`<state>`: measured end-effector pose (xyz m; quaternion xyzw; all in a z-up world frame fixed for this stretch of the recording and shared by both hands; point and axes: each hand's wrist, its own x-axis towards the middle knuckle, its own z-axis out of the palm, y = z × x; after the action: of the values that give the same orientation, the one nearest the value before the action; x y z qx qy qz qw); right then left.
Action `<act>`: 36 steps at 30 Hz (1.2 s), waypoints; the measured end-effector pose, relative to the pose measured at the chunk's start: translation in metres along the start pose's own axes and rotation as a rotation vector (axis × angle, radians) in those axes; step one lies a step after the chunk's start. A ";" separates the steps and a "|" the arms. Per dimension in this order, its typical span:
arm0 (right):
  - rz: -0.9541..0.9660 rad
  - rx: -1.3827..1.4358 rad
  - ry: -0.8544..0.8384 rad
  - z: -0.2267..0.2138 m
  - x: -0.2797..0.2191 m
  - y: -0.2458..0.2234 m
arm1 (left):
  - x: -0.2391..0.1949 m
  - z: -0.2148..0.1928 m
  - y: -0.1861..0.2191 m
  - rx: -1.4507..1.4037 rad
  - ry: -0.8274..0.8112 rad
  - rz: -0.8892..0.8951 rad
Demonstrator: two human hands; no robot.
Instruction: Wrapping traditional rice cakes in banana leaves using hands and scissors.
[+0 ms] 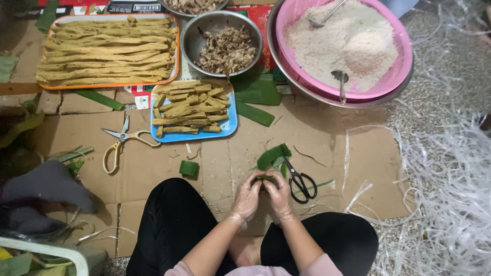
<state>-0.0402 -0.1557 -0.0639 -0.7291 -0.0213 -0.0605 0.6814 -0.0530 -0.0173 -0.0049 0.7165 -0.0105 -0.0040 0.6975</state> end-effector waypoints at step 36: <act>-0.141 -0.130 -0.083 0.008 0.011 -0.036 | 0.009 0.016 -0.017 -0.135 0.127 0.085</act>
<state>-0.0326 -0.1460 -0.0274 -0.7704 -0.0970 -0.0794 0.6251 -0.0442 -0.0326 -0.0227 0.6655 0.0035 0.0702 0.7430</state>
